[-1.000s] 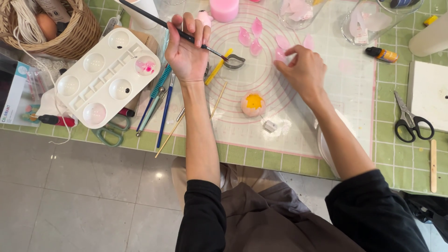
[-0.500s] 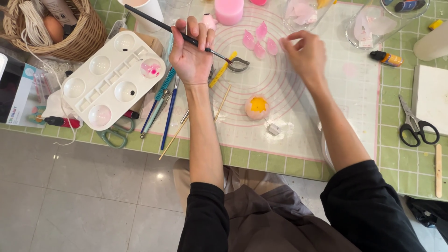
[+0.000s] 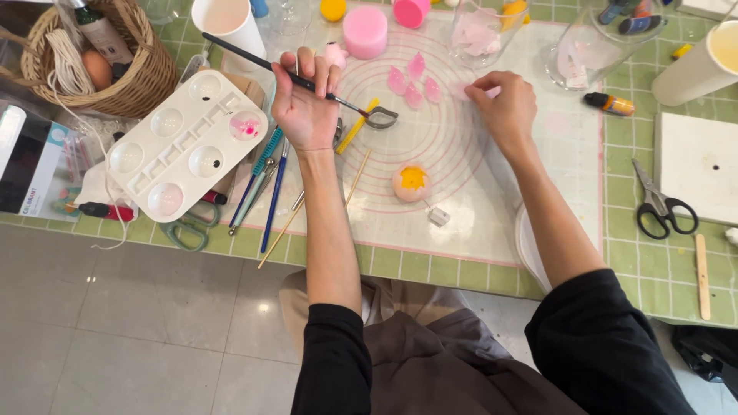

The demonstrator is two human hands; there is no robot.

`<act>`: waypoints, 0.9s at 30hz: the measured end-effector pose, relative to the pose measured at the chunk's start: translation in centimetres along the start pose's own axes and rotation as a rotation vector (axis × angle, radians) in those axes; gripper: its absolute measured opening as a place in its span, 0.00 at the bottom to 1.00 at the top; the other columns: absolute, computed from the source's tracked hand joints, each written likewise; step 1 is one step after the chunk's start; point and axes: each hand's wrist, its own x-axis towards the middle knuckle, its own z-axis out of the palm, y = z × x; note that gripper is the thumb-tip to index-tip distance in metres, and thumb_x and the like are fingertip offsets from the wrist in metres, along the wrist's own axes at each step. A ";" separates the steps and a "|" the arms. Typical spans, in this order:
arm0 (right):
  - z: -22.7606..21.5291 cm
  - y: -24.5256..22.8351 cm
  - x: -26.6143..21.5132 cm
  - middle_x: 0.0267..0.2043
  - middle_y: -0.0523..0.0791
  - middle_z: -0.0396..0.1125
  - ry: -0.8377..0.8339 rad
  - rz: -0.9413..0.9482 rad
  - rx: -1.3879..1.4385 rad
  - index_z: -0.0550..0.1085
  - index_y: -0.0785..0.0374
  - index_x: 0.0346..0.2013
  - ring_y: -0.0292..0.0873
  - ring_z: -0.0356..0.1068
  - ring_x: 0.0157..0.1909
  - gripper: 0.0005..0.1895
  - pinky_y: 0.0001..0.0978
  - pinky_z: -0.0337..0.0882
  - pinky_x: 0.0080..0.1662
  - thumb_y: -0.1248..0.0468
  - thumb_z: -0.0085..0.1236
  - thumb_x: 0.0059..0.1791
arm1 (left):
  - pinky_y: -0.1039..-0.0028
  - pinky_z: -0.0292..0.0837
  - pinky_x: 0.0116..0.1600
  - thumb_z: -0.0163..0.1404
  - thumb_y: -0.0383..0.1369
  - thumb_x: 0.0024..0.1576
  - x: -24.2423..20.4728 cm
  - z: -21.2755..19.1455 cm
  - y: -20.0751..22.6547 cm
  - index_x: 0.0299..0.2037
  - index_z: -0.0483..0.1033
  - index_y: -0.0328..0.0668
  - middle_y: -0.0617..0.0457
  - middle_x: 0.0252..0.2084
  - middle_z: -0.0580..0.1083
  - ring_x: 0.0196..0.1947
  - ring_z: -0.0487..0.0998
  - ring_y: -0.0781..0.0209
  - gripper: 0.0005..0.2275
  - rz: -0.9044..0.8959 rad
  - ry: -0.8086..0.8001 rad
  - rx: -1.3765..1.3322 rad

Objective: Assembling wax petals to create a decorative flower candle.

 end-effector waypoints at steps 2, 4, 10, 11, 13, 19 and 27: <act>-2.7 -0.4 -0.5 0.39 0.46 0.78 -0.085 0.125 0.335 0.79 0.61 0.40 0.42 0.75 0.32 0.10 0.33 0.70 0.34 0.58 0.65 0.52 | 0.72 0.56 0.41 0.42 0.41 0.72 0.0 0.7 -0.3 0.50 0.77 0.46 0.56 0.39 0.65 0.32 0.60 0.63 0.12 0.007 -0.004 -0.006; -5.2 -0.6 -3.1 0.39 0.46 0.77 -0.165 0.217 0.542 0.76 0.63 0.43 0.39 0.75 0.30 0.10 0.28 0.69 0.31 0.59 0.60 0.54 | 0.73 0.56 0.42 0.42 0.44 0.71 0.4 2.1 -0.6 0.49 0.77 0.46 0.55 0.38 0.65 0.32 0.60 0.63 0.14 -0.003 0.009 -0.017; -7.3 -2.1 -12.9 0.39 0.45 0.76 -0.326 0.401 0.989 0.75 0.64 0.47 0.32 0.70 0.27 0.10 0.20 0.68 0.29 0.61 0.53 0.57 | 0.76 0.54 0.36 0.41 0.49 0.68 1.1 9.0 -0.3 0.51 0.76 0.40 0.52 0.36 0.70 0.30 0.60 0.66 0.20 -0.086 0.111 0.284; -7.0 -2.6 -14.3 0.37 0.45 0.76 -0.340 0.449 1.048 0.75 0.64 0.47 0.31 0.68 0.27 0.10 0.20 0.68 0.29 0.61 0.53 0.57 | 0.80 0.53 0.33 0.40 0.50 0.67 1.2 10.6 -0.1 0.52 0.76 0.39 0.53 0.37 0.72 0.28 0.59 0.71 0.22 -0.147 0.101 0.460; -6.1 -3.4 -15.7 0.37 0.44 0.75 -0.344 0.465 1.084 0.75 0.64 0.49 0.31 0.68 0.27 0.10 0.20 0.68 0.29 0.61 0.53 0.57 | 0.80 0.59 0.34 0.41 0.49 0.70 0.3 12.7 -0.6 0.49 0.74 0.37 0.53 0.38 0.73 0.29 0.65 0.70 0.20 -0.183 -0.024 0.581; -3.8 -2.7 -18.8 0.37 0.44 0.73 -0.245 0.369 1.131 0.73 0.67 0.55 0.31 0.68 0.27 0.14 0.21 0.70 0.30 0.64 0.52 0.57 | 0.75 0.79 0.44 0.48 0.31 0.69 -5.1 16.5 -0.6 0.43 0.69 0.36 0.51 0.40 0.76 0.37 0.79 0.65 0.06 -0.377 -0.159 0.999; -4.5 -2.7 -19.9 0.37 0.46 0.73 -0.151 0.235 1.186 0.69 0.70 0.59 0.32 0.69 0.26 0.16 0.22 0.71 0.28 0.67 0.51 0.57 | 0.76 0.80 0.45 0.53 0.19 0.64 -9.3 18.0 -0.1 0.45 0.70 0.35 0.52 0.40 0.75 0.37 0.80 0.66 0.05 -0.311 -0.063 1.171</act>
